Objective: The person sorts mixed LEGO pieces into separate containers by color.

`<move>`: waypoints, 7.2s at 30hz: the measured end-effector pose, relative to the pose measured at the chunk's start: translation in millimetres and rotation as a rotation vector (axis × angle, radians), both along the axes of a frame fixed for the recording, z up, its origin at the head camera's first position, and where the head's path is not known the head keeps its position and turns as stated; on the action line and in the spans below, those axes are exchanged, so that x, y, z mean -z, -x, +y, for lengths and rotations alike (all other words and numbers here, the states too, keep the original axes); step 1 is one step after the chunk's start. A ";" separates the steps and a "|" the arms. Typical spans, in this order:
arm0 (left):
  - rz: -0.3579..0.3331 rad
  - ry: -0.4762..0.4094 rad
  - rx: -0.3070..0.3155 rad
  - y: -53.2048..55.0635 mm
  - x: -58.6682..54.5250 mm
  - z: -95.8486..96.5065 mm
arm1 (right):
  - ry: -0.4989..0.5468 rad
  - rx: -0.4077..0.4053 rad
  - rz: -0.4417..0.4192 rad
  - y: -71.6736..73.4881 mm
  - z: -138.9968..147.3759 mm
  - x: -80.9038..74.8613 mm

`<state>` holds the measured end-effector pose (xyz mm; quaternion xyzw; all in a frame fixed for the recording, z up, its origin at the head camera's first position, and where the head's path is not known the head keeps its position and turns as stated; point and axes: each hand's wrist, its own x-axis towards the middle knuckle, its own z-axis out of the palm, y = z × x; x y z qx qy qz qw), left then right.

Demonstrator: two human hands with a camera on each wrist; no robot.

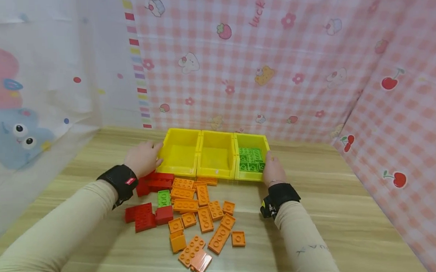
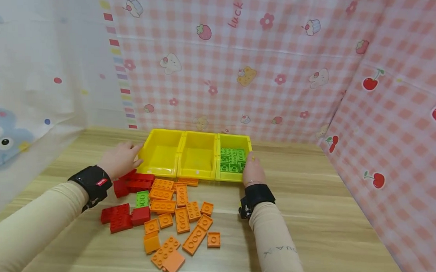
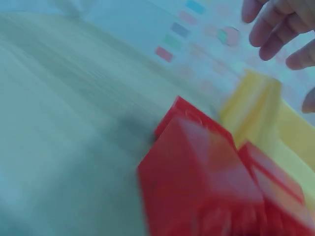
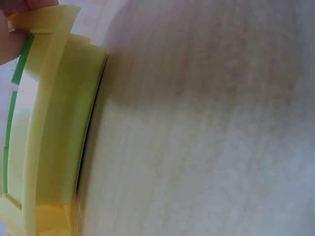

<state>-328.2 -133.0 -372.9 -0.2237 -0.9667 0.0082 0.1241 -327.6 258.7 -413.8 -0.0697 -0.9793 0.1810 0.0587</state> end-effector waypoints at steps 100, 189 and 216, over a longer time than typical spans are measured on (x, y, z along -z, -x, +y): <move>-0.190 0.250 0.207 91.5 7.9 270.8 | -0.090 -0.005 0.103 -7.4 -4.3 7.0; -0.221 0.136 0.574 -72.1 20.3 54.0 | -0.056 -0.010 0.001 12.4 6.3 -0.7; 0.144 0.180 0.444 -1.3 -11.0 145.8 | -0.048 -0.014 0.052 12.4 7.2 4.8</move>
